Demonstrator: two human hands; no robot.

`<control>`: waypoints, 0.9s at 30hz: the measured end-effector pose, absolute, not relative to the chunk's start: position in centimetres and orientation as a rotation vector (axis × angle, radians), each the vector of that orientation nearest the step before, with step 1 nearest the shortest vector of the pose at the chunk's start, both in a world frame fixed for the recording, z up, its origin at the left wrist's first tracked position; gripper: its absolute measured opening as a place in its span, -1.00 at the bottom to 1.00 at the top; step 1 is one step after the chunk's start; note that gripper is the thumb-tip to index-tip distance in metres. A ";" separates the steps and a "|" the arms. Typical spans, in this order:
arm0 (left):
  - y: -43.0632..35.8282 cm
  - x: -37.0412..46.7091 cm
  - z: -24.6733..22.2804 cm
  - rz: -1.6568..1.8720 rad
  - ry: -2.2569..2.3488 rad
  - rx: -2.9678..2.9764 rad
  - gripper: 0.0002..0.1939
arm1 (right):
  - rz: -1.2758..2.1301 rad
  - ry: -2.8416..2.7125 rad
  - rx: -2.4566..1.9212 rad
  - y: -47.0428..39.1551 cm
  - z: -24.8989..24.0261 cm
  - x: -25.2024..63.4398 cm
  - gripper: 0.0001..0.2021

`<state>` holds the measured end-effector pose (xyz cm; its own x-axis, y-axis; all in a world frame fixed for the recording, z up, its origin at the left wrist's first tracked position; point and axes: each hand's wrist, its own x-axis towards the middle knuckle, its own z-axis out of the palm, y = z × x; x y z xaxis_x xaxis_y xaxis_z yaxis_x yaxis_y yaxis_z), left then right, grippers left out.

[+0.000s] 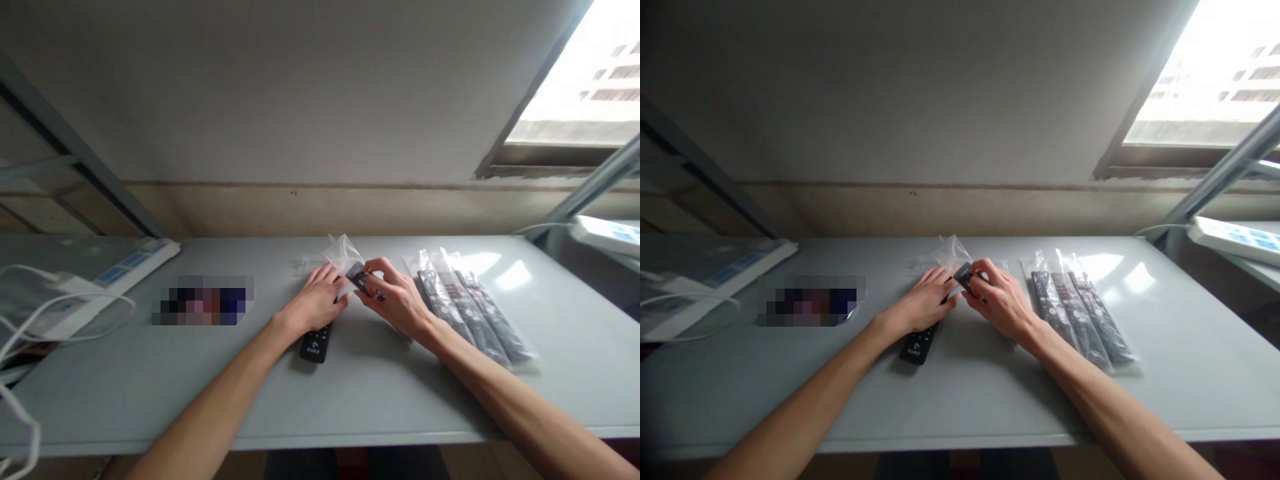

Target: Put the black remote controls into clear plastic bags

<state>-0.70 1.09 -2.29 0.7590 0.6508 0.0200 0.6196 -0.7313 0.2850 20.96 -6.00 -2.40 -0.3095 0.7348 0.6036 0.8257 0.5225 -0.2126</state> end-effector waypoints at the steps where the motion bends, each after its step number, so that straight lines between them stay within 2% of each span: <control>1: 1.2 -0.8 -2.3 0.184 0.976 2.707 -0.54 | -0.183 -2.112 -1.255 -6.1 -2.4 20.9 -0.72; 3: 1.4 -0.9 -2.3 0.195 0.938 2.721 -0.55 | -0.174 -2.104 -1.244 -6.3 -2.3 20.7 -0.72; 9: 2.0 -1.0 -2.2 0.182 0.912 2.638 -0.36 | -0.092 -2.019 -1.250 -6.4 -2.3 20.7 -0.76; 19: 1.2 -0.9 -2.0 0.180 0.999 2.642 -0.59 | -0.155 -1.993 -1.238 -5.4 -2.1 20.5 -0.73; 27: 1.4 -0.8 -2.5 0.277 0.972 2.607 -0.51 | -0.161 -2.058 -1.124 -5.2 -2.8 20.3 -0.77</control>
